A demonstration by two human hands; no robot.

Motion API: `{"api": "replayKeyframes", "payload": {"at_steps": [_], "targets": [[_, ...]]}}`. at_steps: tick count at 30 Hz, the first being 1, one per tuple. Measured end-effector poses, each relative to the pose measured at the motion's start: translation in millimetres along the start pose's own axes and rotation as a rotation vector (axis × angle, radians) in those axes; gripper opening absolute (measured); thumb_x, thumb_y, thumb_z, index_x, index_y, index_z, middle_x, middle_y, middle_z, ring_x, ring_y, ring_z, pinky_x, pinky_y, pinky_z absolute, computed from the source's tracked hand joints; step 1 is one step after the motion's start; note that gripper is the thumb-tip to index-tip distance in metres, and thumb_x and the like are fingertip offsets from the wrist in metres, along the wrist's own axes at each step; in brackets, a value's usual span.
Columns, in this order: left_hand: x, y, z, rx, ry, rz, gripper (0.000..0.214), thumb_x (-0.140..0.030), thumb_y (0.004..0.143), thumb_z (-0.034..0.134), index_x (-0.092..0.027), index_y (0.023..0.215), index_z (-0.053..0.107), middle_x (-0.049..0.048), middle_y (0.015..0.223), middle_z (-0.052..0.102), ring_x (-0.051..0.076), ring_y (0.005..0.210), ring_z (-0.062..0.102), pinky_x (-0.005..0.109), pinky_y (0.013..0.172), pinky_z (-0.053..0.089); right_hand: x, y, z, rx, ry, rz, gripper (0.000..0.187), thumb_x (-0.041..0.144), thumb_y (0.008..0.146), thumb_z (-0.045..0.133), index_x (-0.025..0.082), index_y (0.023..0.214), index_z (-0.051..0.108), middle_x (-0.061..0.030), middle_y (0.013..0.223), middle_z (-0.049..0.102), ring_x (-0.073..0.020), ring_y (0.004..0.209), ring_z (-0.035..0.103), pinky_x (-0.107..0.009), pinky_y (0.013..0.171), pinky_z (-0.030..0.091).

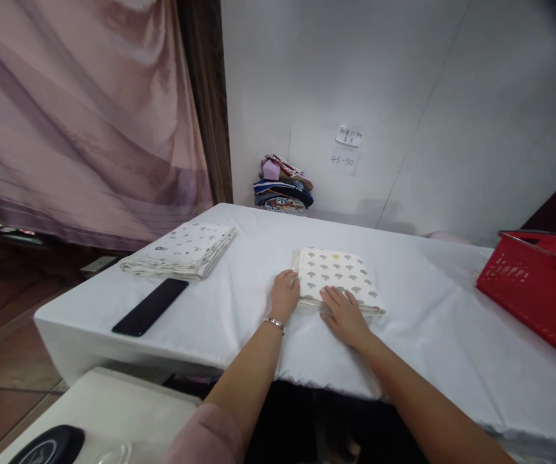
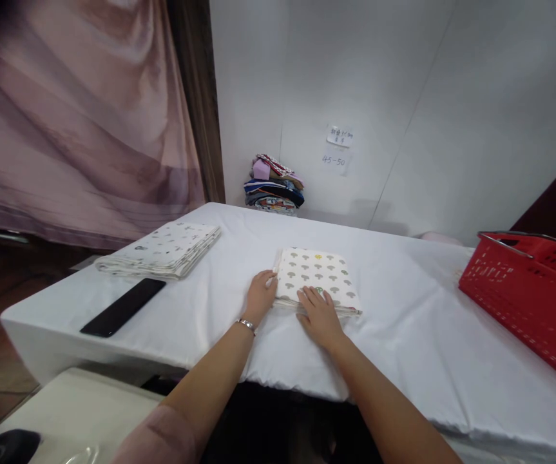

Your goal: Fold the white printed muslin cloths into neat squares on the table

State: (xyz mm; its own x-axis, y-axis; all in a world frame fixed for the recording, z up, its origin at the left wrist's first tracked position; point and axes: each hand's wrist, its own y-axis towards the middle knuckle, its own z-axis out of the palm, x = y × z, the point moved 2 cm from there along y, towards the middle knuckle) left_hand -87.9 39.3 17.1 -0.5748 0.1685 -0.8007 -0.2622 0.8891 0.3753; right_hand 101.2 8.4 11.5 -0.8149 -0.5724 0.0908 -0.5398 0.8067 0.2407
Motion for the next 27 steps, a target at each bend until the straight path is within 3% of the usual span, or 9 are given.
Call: {"api": "replayKeyframes", "payload": {"at_steps": [3,6,10,13,18,22,25,27], "targets": [[-15,-8,2.2,0.034,0.132,0.301,0.025,-0.02,0.083,0.049,-0.022,0.103,0.063,0.0053,0.121,0.057,0.02,0.12,0.043,0.039,0.101,0.034,0,1,1,0.011,-0.001,-0.001,0.054,0.034,0.087,0.041,0.024,0.14,0.032,-0.0063,0.146,0.031,-0.0246,0.134,0.024,-0.049,0.108,0.016],[-25,-15,8.1,0.184,0.192,0.429,0.021,-0.019,0.085,0.047,-0.024,0.095,0.065,0.0037,0.111,0.063,0.019,0.113,0.048,0.038,0.099,0.033,-2,2,-5,0.049,0.033,0.004,0.057,0.037,0.087,0.042,0.023,0.141,0.03,-0.0061,0.146,0.029,-0.0236,0.135,0.024,-0.048,0.108,0.016],[-26,-17,9.7,0.247,0.209,0.375,0.024,-0.02,0.087,0.042,-0.024,0.086,0.066,0.0018,0.094,0.067,0.016,0.097,0.055,0.036,0.092,0.034,-21,-2,-17,0.017,0.079,0.101,0.056,0.044,0.09,0.036,0.022,0.141,0.029,-0.0066,0.146,0.031,-0.022,0.136,0.022,-0.047,0.109,0.014],[-25,-16,9.5,0.245,0.206,0.335,0.023,-0.019,0.086,0.044,-0.024,0.085,0.066,0.0016,0.095,0.067,0.017,0.098,0.055,0.035,0.092,0.032,-46,-11,-19,-0.025,0.067,0.267,0.053,0.047,0.092,0.031,0.02,0.137,0.037,-0.0092,0.144,0.033,-0.0244,0.135,0.023,-0.05,0.108,0.016],[-21,-14,13.6,0.224,0.177,0.271,0.021,-0.018,0.082,0.047,-0.024,0.084,0.067,0.0004,0.095,0.068,0.017,0.098,0.056,0.036,0.094,0.033,-74,-17,-14,-0.013,0.242,0.331,0.049,0.05,0.09,0.033,0.023,0.128,0.049,-0.0057,0.14,0.04,-0.0238,0.133,0.028,-0.049,0.108,0.02],[-15,-11,13.1,0.141,0.093,0.247,0.019,-0.019,0.08,0.049,-0.023,0.08,0.067,0.0013,0.098,0.067,0.017,0.1,0.055,0.035,0.093,0.037,-101,-10,-19,-0.177,0.435,0.627,0.053,0.051,0.085,0.039,0.019,0.125,0.052,-0.0086,0.137,0.044,-0.025,0.128,0.038,-0.043,0.104,0.032],[-8,-8,6.9,0.026,0.086,0.145,0.019,-0.023,0.081,0.049,-0.019,0.088,0.066,0.0057,0.108,0.062,0.019,0.107,0.051,0.034,0.092,0.039,-118,-6,-17,-0.142,0.539,0.844,0.059,0.046,0.08,0.047,0.014,0.13,0.047,-0.014,0.131,0.05,-0.0277,0.118,0.049,-0.041,0.095,0.043],[-4,-6,3.3,0.014,0.105,0.027,0.022,-0.025,0.082,0.048,-0.018,0.096,0.063,0.0074,0.109,0.061,0.02,0.1,0.054,0.033,0.086,0.043,-122,-3,-14,-0.1,0.563,0.876,0.062,0.042,0.076,0.054,0.015,0.131,0.046,-0.0136,0.129,0.052,-0.029,0.115,0.052,-0.041,0.091,0.045]]}}
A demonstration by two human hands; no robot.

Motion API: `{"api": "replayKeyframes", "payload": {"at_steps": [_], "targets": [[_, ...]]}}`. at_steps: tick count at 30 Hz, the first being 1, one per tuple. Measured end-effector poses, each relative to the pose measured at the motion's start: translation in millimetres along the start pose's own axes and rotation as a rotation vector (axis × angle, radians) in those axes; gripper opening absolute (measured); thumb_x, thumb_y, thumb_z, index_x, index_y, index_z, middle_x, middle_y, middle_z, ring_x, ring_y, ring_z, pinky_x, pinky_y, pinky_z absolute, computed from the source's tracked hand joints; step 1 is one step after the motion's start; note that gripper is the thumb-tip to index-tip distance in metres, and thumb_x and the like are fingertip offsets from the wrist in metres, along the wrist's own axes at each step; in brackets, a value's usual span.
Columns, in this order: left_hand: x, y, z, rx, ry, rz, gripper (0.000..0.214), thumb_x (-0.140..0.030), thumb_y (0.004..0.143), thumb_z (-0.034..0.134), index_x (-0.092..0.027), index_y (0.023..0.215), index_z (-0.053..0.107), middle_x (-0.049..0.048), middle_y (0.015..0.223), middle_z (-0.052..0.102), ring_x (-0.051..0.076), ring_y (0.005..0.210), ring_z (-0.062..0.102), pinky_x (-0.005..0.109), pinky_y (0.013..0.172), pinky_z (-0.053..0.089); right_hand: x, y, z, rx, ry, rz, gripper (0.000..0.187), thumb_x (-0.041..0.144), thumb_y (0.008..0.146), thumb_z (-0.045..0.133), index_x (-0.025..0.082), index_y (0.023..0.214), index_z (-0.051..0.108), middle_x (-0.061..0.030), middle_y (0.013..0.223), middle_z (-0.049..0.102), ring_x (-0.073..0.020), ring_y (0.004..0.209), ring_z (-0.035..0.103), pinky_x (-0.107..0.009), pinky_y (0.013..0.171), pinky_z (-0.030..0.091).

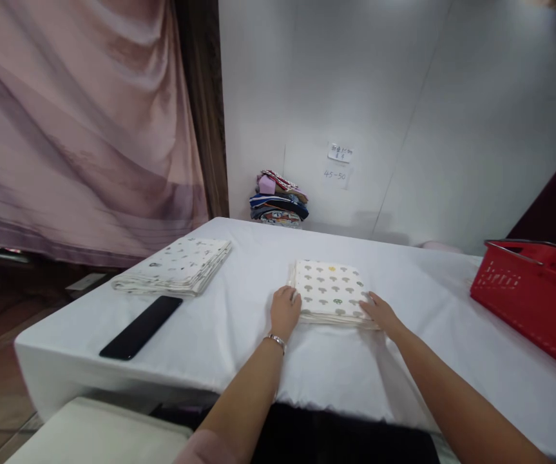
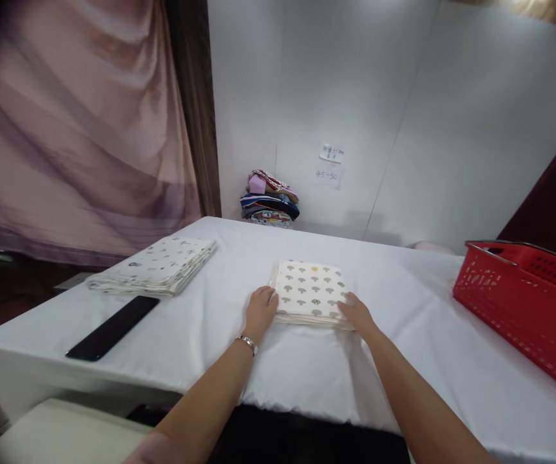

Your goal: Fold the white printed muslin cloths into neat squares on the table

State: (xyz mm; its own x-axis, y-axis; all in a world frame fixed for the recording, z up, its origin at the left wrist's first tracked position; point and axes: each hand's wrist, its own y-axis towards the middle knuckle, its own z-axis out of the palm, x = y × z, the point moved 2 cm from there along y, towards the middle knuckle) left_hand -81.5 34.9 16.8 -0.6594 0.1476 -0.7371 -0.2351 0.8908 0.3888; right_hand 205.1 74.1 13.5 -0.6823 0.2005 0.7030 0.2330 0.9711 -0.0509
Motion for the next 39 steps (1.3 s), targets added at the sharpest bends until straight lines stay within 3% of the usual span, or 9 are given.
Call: {"api": "replayKeyframes", "payload": {"at_steps": [3,7,12,15,18,23,27,31,39], "targets": [[1,2,-1.1,0.063,0.021,-0.125,0.023,-0.026,0.082,0.047,-0.018,0.1,0.059,0.0067,0.101,0.062,0.017,0.083,0.057,0.031,0.076,0.044,-1,5,2,0.004,-0.001,-0.031,0.063,0.036,0.069,0.061,0.019,0.128,0.049,-0.0097,0.126,0.055,-0.0298,0.111,0.054,-0.04,0.088,0.047],[-11,-14,5.1,0.127,0.038,-0.138,0.019,-0.026,0.079,0.051,-0.017,0.094,0.058,0.006,0.091,0.062,0.017,0.08,0.057,0.029,0.072,0.044,-9,20,-16,0.011,0.055,-0.045,0.063,0.027,0.067,0.062,0.017,0.128,0.05,-0.0104,0.117,0.061,-0.0278,0.092,0.063,-0.035,0.074,0.052],[-39,-65,18.9,0.44,-0.107,0.203,0.027,-0.03,0.076,0.056,-0.023,0.102,0.061,0.002,0.094,0.066,0.016,0.082,0.059,0.026,0.074,0.045,-14,44,-59,-0.171,-0.21,-0.147,0.052,0.019,0.068,0.057,0.007,0.119,0.057,-0.0186,0.117,0.059,-0.035,0.107,0.055,-0.047,0.091,0.042],[-45,-73,17.1,0.499,-0.104,0.247,0.025,-0.03,0.08,0.052,-0.023,0.1,0.064,0.0009,0.093,0.067,0.016,0.081,0.059,0.025,0.073,0.045,3,36,-55,-0.161,-0.248,-0.242,0.047,0.024,0.075,0.052,0.009,0.119,0.057,-0.0154,0.126,0.053,-0.0306,0.119,0.046,-0.043,0.102,0.033],[-38,-54,9.3,0.431,-0.05,0.161,0.022,-0.024,0.081,0.048,-0.022,0.093,0.066,0.0007,0.092,0.068,0.016,0.081,0.059,0.026,0.074,0.045,26,6,-24,-0.05,-0.252,-0.403,0.045,0.034,0.083,0.044,0.016,0.123,0.055,-0.0086,0.13,0.052,-0.0229,0.121,0.046,-0.035,0.102,0.035],[-18,-8,-3.7,0.274,0.047,0.014,0.026,-0.022,0.081,0.048,-0.021,0.1,0.065,0.0027,0.103,0.066,0.017,0.088,0.06,0.028,0.08,0.045,41,-49,25,0.186,-0.458,-0.627,0.048,0.045,0.089,0.034,0.023,0.129,0.049,-0.0054,0.141,0.039,-0.0255,0.131,0.032,-0.048,0.107,0.021],[-7,18,-2.5,0.224,0.094,0.016,0.035,-0.02,0.081,0.047,-0.02,0.114,0.059,0.0041,0.118,0.06,0.018,0.101,0.056,0.029,0.088,0.043,44,-58,27,0.247,-0.563,-0.593,0.051,0.044,0.091,0.031,0.021,0.134,0.043,-0.006,0.146,0.03,-0.0239,0.135,0.023,-0.047,0.108,0.017],[-4,32,11.1,0.274,0.076,0.065,0.043,-0.018,0.08,0.047,-0.02,0.123,0.054,0.0041,0.129,0.053,0.019,0.117,0.046,0.029,0.099,0.036,49,-66,24,0.234,-0.543,-0.592,0.05,0.043,0.092,0.028,0.022,0.134,0.043,-0.006,0.145,0.032,-0.023,0.135,0.022,-0.047,0.108,0.017],[-1,46,30.3,0.332,0.044,0.024,0.036,-0.017,0.079,0.045,-0.029,0.106,0.065,-0.0024,0.104,0.067,0.017,0.098,0.058,0.024,0.082,0.044,38,-87,44,0.179,-0.663,-0.75,0.057,0.048,0.09,0.032,0.018,0.138,0.036,-0.0073,0.147,0.026,-0.0251,0.136,0.02,-0.047,0.109,0.014]]}}
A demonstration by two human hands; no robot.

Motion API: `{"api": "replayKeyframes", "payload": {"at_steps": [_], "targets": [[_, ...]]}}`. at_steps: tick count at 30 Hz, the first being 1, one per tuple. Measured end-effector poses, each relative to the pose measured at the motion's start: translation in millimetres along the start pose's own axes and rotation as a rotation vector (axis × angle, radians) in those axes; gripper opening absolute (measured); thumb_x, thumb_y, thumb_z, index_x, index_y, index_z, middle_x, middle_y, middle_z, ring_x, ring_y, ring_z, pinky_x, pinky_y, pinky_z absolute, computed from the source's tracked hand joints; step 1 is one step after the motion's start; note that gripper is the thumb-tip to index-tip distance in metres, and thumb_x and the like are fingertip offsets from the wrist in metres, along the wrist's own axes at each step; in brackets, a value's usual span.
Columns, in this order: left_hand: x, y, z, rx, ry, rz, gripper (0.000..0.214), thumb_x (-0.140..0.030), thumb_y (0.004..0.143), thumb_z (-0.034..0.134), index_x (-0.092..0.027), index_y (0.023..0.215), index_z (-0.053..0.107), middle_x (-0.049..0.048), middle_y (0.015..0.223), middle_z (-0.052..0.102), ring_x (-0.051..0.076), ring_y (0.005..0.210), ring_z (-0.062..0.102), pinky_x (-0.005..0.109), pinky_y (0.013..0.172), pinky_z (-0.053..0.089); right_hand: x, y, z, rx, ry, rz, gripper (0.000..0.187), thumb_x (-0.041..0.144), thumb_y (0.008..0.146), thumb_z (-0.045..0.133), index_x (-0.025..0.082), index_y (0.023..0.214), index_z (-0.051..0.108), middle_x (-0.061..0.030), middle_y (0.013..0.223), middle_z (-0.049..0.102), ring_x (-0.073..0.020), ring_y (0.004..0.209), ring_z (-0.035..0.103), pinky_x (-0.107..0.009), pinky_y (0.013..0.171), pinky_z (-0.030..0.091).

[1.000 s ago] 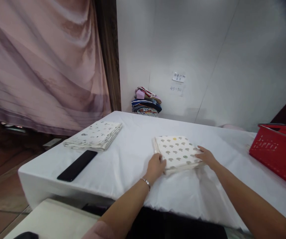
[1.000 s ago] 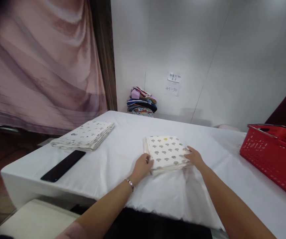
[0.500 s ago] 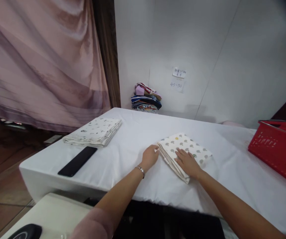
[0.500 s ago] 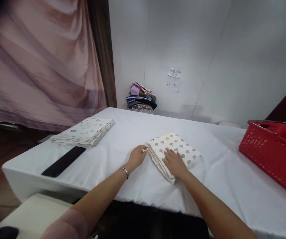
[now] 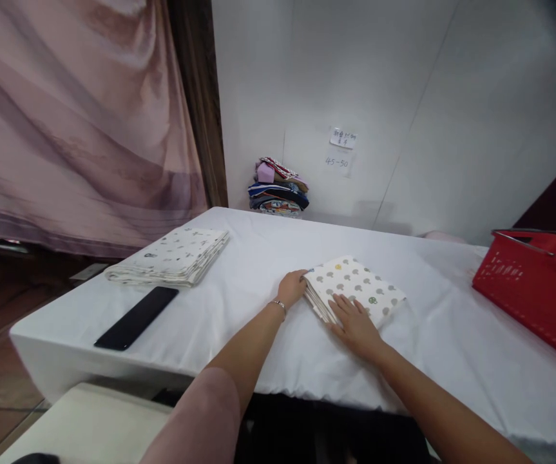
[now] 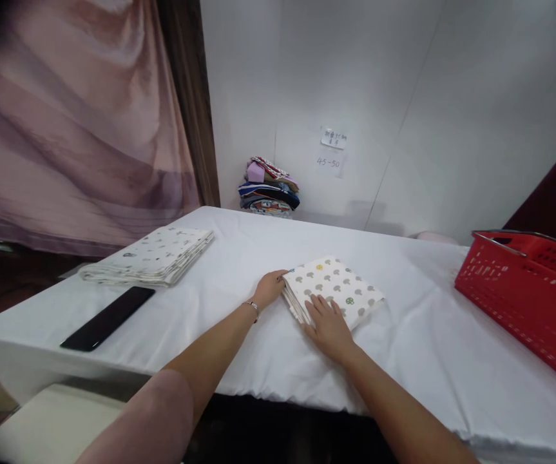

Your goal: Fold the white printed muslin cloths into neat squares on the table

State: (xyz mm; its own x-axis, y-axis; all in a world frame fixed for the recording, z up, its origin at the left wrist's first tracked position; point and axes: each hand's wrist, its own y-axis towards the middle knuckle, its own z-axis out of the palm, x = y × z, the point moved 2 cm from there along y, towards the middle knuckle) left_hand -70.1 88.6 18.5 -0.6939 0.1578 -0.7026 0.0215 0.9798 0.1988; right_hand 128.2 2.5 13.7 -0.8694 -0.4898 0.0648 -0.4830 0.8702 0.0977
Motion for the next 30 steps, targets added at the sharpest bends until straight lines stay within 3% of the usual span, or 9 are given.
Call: {"api": "replayKeyframes", "payload": {"at_steps": [5,10,17,22,25,27,30], "targets": [[14,3,6.4,-0.049,-0.024,-0.124,0.035,-0.018,0.081,0.042,-0.027,0.103,0.067,-0.0009,0.094,0.07,0.016,0.085,0.062,0.023,0.072,0.045,-1,0,-1,-0.014,-0.021,-0.013,0.057,0.048,0.09,0.032,0.02,0.14,0.034,-0.0067,0.148,0.026,-0.0252,0.136,0.02,-0.047,0.109,0.013],[21,5,11.9,-0.085,-0.052,-0.162,0.035,-0.019,0.08,0.043,-0.025,0.105,0.067,0.0014,0.097,0.07,0.016,0.088,0.062,0.023,0.075,0.045,2,-2,-5,0.002,-0.019,-0.023,0.056,0.047,0.09,0.034,0.024,0.141,0.03,-0.0073,0.148,0.024,-0.0255,0.136,0.019,-0.048,0.108,0.014],[19,7,7.1,-0.046,-0.077,-0.156,0.034,-0.016,0.08,0.044,-0.025,0.103,0.068,-0.0012,0.099,0.07,0.013,0.088,0.062,0.02,0.075,0.045,2,-1,-8,0.054,0.023,-0.018,0.055,0.049,0.09,0.036,0.028,0.14,0.032,-0.007,0.149,0.022,-0.0262,0.136,0.017,-0.049,0.108,0.012],[4,18,-2.9,0.018,-0.036,-0.175,0.032,-0.011,0.074,0.048,-0.018,0.096,0.07,0.0038,0.096,0.071,0.015,0.087,0.064,0.021,0.075,0.047,2,0,-7,0.056,0.048,-0.007,0.055,0.048,0.088,0.039,0.03,0.14,0.033,-0.0069,0.149,0.022,-0.0264,0.137,0.016,-0.049,0.109,0.009],[-20,17,-3.1,-0.021,-0.001,-0.107,0.038,-0.013,0.077,0.046,-0.017,0.111,0.063,0.006,0.119,0.062,0.018,0.111,0.054,0.027,0.094,0.04,3,1,-6,0.041,0.045,-0.011,0.056,0.049,0.088,0.041,0.03,0.14,0.033,-0.0074,0.149,0.023,-0.0271,0.137,0.016,-0.049,0.108,0.01],[-37,11,4.3,-0.028,0.035,0.016,0.039,-0.02,0.082,0.046,-0.022,0.118,0.059,0.0027,0.133,0.051,0.018,0.126,0.039,0.032,0.106,0.028,3,1,-6,0.025,0.039,-0.016,0.057,0.05,0.087,0.041,0.029,0.14,0.033,-0.0078,0.149,0.023,-0.0276,0.136,0.017,-0.05,0.108,0.011],[-45,-2,22.0,0.053,0.195,0.217,0.037,-0.033,0.085,0.045,-0.028,0.12,0.056,-0.0001,0.14,0.043,0.021,0.133,0.028,0.042,0.111,0.015,5,-1,-4,-0.023,0.024,-0.014,0.057,0.048,0.087,0.041,0.027,0.139,0.034,-0.0079,0.148,0.025,-0.0271,0.136,0.019,-0.05,0.108,0.013]]}}
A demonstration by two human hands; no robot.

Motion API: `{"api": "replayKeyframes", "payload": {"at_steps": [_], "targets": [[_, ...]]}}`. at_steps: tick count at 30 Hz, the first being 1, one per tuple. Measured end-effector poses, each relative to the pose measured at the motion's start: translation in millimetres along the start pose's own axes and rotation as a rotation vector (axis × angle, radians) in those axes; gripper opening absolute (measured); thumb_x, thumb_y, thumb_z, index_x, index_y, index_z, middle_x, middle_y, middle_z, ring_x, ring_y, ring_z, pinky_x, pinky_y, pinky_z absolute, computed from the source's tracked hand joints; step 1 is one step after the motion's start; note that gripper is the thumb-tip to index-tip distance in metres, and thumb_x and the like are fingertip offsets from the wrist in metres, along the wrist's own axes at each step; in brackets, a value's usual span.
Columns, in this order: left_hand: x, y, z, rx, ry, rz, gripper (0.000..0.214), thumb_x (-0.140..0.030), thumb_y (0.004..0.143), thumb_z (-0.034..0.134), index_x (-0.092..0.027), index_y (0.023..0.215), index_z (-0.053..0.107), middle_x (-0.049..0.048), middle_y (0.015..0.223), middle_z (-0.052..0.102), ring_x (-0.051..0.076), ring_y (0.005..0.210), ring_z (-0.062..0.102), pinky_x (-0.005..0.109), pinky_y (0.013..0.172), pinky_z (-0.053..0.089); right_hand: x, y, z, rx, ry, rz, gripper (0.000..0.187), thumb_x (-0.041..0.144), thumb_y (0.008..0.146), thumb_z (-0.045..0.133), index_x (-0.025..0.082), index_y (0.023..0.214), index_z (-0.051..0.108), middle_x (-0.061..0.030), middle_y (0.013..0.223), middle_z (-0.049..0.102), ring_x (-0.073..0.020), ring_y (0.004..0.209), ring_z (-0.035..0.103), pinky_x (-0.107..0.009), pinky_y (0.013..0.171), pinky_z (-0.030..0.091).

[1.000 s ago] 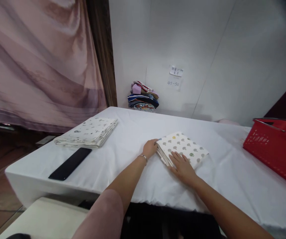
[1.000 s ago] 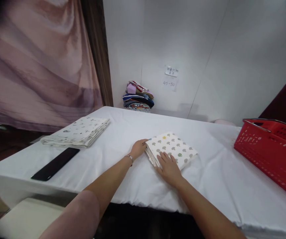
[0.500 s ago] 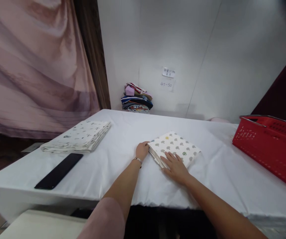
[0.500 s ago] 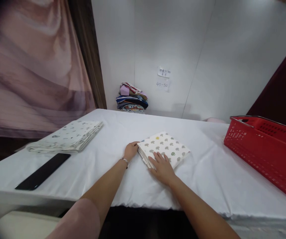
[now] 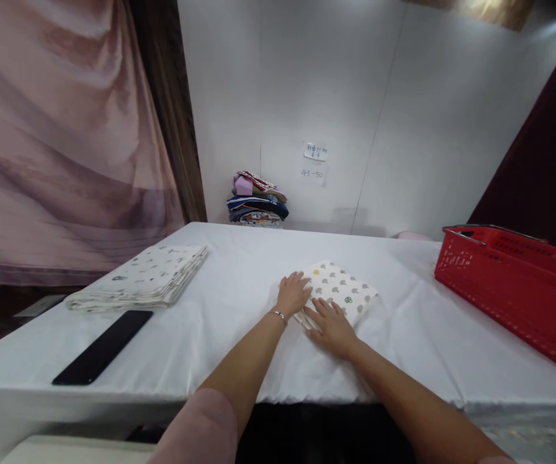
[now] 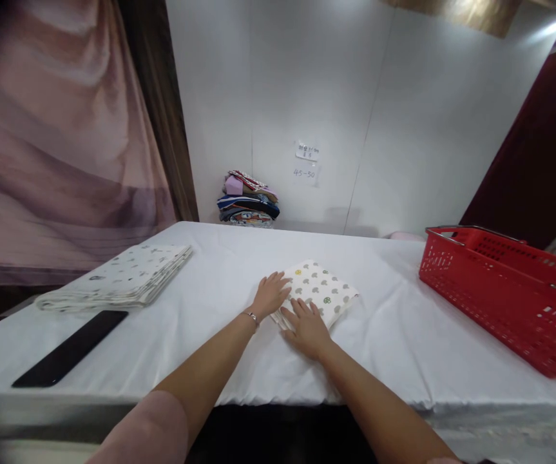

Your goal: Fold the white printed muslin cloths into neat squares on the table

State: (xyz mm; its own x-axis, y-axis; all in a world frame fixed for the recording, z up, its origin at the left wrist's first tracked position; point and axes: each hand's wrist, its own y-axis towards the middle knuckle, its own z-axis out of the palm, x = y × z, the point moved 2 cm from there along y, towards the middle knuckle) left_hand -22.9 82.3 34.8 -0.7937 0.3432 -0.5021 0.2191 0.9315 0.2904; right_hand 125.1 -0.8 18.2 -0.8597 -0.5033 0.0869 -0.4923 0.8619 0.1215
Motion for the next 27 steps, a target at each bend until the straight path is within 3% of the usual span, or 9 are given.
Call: {"api": "replayKeyframes", "payload": {"at_steps": [5,10,12,17,21,25,27], "targets": [[14,-10,18.2,0.026,0.159,0.052,0.039,-0.034,0.091,0.033,-0.031,0.127,0.048,-0.0003,0.142,0.038,0.02,0.133,0.027,0.046,0.111,0.012,3,-15,7,-0.113,-0.003,0.001,0.049,0.039,0.091,0.034,0.022,0.136,0.04,-0.0065,0.145,0.032,-0.0238,0.134,0.024,-0.045,0.109,0.015],[17,-11,18.4,-0.016,0.164,0.074,0.039,-0.036,0.092,0.031,-0.031,0.127,0.047,-0.0002,0.142,0.039,0.021,0.133,0.028,0.047,0.11,0.013,2,-23,-2,-0.068,0.042,-0.027,0.053,0.044,0.091,0.034,0.018,0.137,0.038,-0.0076,0.145,0.031,-0.0224,0.135,0.024,-0.044,0.11,0.015],[16,-11,17.9,-0.025,0.167,0.07,0.039,-0.035,0.092,0.031,-0.031,0.127,0.048,-0.0003,0.141,0.04,0.021,0.132,0.028,0.047,0.11,0.014,-7,-20,-12,-0.059,0.052,0.004,0.055,0.046,0.092,0.031,0.018,0.138,0.036,-0.0076,0.146,0.029,-0.0218,0.136,0.02,-0.044,0.11,0.013],[16,-11,18.4,-0.007,0.163,0.061,0.039,-0.036,0.092,0.031,-0.031,0.126,0.049,-0.0002,0.142,0.039,0.021,0.133,0.027,0.046,0.11,0.013,-44,-15,-20,-0.05,0.049,0.283,0.055,0.047,0.093,0.026,0.017,0.138,0.036,-0.0085,0.146,0.029,-0.0222,0.137,0.018,-0.045,0.109,0.012],[16,-10,18.1,0.004,0.159,0.055,0.039,-0.036,0.092,0.031,-0.031,0.126,0.048,-0.0006,0.142,0.038,0.021,0.133,0.027,0.045,0.11,0.012,-54,-16,-13,-0.023,0.064,0.295,0.055,0.048,0.093,0.025,0.017,0.136,0.038,-0.0077,0.146,0.03,-0.0224,0.137,0.018,-0.044,0.109,0.01],[16,-10,17.1,0.014,0.144,0.037,0.039,-0.036,0.091,0.032,-0.031,0.127,0.048,-0.0007,0.143,0.038,0.022,0.133,0.026,0.046,0.11,0.012,-60,-11,-20,0.009,0.112,0.269,0.052,0.049,0.093,0.025,0.02,0.133,0.041,-0.0074,0.145,0.031,-0.023,0.136,0.019,-0.045,0.108,0.015],[15,-11,16.9,0.017,0.144,0.038,0.039,-0.036,0.091,0.032,-0.031,0.127,0.048,-0.0006,0.143,0.038,0.022,0.133,0.026,0.046,0.11,0.012,-72,-8,-24,-0.026,0.078,0.335,0.051,0.048,0.092,0.027,0.018,0.132,0.042,-0.0096,0.145,0.031,-0.0246,0.136,0.018,-0.046,0.107,0.015]]}}
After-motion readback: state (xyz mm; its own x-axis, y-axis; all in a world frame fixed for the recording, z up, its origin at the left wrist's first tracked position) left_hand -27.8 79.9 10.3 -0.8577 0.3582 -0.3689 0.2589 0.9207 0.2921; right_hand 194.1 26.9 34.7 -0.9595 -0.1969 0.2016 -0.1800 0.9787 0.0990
